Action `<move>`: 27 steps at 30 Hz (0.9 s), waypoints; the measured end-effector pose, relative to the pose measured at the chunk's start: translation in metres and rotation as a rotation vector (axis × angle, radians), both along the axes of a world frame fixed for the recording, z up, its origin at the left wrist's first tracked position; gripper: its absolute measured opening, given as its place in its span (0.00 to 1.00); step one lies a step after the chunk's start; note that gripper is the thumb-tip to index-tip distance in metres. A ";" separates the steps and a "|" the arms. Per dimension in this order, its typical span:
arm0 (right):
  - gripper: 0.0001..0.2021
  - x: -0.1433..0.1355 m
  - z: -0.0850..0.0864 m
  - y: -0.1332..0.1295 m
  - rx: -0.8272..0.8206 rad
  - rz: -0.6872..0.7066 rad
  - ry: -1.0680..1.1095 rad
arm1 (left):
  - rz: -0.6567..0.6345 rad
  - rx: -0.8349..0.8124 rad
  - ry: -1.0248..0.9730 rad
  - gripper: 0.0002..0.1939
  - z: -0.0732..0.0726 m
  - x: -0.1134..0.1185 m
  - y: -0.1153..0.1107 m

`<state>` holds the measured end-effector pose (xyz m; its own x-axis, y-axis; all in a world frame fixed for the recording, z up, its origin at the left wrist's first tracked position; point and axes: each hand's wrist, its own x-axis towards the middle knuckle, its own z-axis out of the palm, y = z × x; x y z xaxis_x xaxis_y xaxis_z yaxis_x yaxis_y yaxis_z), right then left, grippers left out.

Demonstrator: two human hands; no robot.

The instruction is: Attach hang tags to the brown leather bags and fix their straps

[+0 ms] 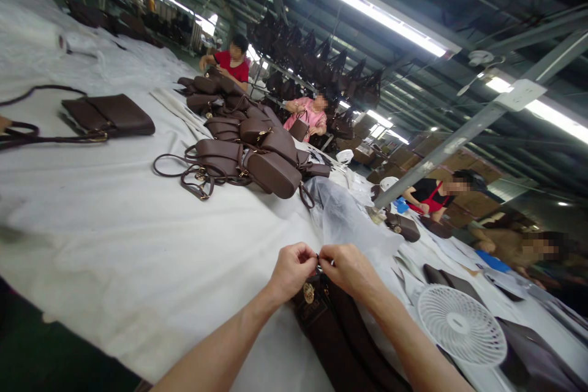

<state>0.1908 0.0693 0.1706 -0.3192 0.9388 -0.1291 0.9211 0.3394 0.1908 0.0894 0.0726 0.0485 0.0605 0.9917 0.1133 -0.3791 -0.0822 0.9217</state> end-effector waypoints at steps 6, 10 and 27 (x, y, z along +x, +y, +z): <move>0.14 0.005 0.000 0.003 -0.046 0.034 0.043 | 0.020 -0.029 0.027 0.03 0.001 0.000 0.000; 0.14 0.005 -0.001 0.001 -0.001 0.044 0.036 | 0.028 -0.039 0.032 0.02 0.001 0.000 0.002; 0.11 0.014 -0.008 0.007 0.004 0.085 0.254 | -0.038 -0.038 -0.022 0.03 0.005 -0.007 0.004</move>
<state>0.2045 0.0763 0.1626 -0.4188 0.9075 -0.0313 0.9077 0.4174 -0.0416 0.0827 0.0770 0.0539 0.0961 0.9923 0.0776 -0.4013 -0.0327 0.9153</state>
